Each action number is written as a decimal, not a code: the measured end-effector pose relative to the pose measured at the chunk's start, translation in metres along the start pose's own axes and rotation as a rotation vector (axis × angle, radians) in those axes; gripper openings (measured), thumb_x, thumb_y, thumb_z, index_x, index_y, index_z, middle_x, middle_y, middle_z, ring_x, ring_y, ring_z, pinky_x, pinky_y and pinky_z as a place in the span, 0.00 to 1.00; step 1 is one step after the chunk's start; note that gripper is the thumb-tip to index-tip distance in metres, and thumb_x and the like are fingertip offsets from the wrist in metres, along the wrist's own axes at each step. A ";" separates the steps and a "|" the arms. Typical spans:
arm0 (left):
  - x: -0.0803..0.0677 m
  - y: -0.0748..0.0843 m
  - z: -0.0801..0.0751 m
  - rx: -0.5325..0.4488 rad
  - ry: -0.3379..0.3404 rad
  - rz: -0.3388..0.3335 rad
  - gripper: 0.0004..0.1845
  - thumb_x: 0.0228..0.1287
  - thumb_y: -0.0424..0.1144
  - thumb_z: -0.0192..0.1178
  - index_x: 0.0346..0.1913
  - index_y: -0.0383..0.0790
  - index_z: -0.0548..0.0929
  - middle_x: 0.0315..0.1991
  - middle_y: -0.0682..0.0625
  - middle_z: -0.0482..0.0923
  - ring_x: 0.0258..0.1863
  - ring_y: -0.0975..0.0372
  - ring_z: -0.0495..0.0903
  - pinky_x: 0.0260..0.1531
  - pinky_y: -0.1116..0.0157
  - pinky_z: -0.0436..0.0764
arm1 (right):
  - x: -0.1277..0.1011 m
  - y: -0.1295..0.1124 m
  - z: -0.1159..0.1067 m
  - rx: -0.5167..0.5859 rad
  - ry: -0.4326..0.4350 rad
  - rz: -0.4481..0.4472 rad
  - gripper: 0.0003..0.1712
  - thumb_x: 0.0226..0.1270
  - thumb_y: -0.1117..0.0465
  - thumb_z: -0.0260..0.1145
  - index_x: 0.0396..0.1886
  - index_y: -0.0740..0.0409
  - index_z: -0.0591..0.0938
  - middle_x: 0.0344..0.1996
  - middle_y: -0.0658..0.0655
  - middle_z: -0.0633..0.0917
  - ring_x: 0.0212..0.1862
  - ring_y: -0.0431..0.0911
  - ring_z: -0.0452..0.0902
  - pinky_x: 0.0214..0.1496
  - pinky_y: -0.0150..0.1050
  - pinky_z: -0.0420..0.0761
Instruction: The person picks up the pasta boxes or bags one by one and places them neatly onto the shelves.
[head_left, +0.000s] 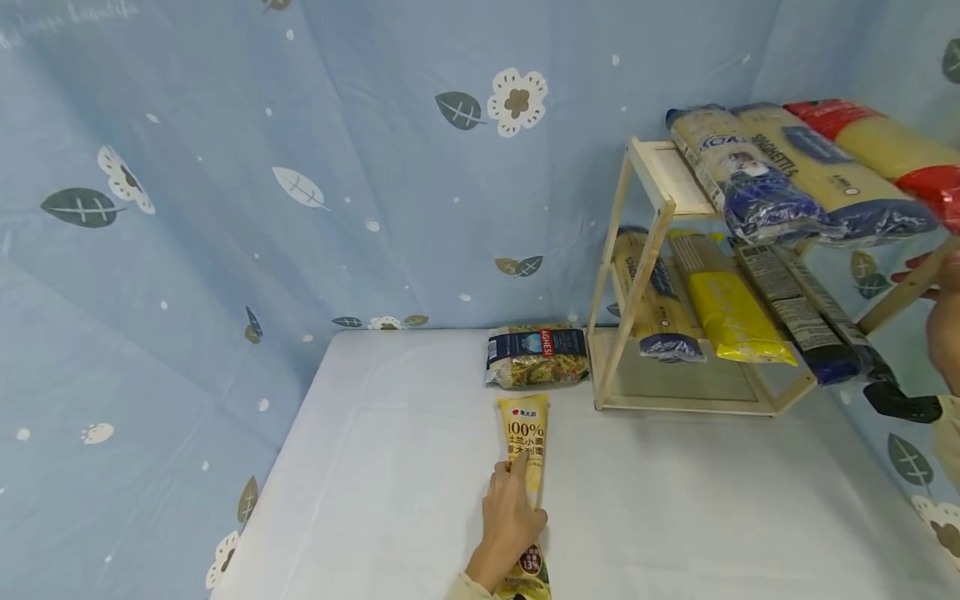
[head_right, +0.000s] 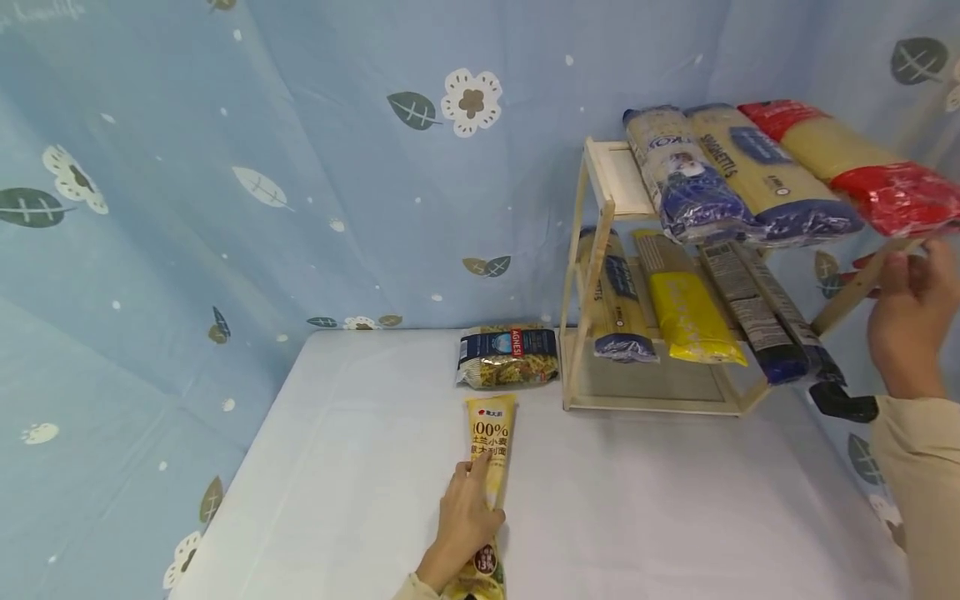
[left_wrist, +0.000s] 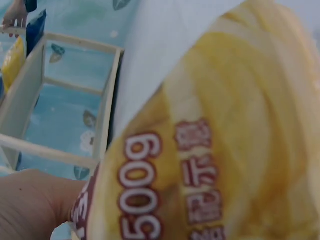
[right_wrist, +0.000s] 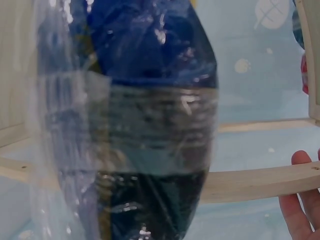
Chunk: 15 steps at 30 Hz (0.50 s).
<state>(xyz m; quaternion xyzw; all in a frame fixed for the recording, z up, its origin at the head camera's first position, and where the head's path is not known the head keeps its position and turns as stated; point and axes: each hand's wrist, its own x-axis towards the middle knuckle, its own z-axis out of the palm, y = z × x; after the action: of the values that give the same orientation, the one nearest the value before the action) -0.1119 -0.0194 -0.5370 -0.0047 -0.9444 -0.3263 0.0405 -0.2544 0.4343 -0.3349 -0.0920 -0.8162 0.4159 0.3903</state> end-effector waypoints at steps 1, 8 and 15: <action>-0.002 0.002 0.001 -0.023 -0.007 -0.008 0.45 0.28 0.24 0.71 0.62 0.38 0.73 0.45 0.36 0.73 0.35 0.53 0.76 0.22 0.60 0.77 | 0.000 0.001 0.000 0.009 0.012 -0.024 0.19 0.80 0.56 0.41 0.63 0.46 0.70 0.36 0.29 0.71 0.32 0.21 0.68 0.54 0.24 0.70; -0.018 0.019 0.003 -0.188 -0.072 -0.060 0.48 0.31 0.22 0.68 0.66 0.43 0.69 0.55 0.37 0.67 0.30 0.57 0.74 0.16 0.70 0.71 | 0.001 0.002 0.003 0.053 0.038 -0.071 0.18 0.79 0.58 0.42 0.60 0.48 0.73 0.36 0.31 0.73 0.33 0.23 0.70 0.46 0.23 0.71; -0.031 0.041 0.001 -0.258 -0.146 -0.068 0.49 0.32 0.21 0.69 0.66 0.48 0.69 0.55 0.39 0.66 0.29 0.60 0.73 0.16 0.72 0.70 | 0.001 -0.002 -0.002 -0.017 0.005 0.080 0.19 0.79 0.52 0.40 0.63 0.42 0.70 0.34 0.29 0.71 0.31 0.21 0.67 0.55 0.24 0.69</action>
<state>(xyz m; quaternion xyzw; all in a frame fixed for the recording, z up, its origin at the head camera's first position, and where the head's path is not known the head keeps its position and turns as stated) -0.0793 0.0140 -0.5144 -0.0015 -0.8946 -0.4449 -0.0404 -0.2533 0.4341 -0.3322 -0.1288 -0.8145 0.4239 0.3746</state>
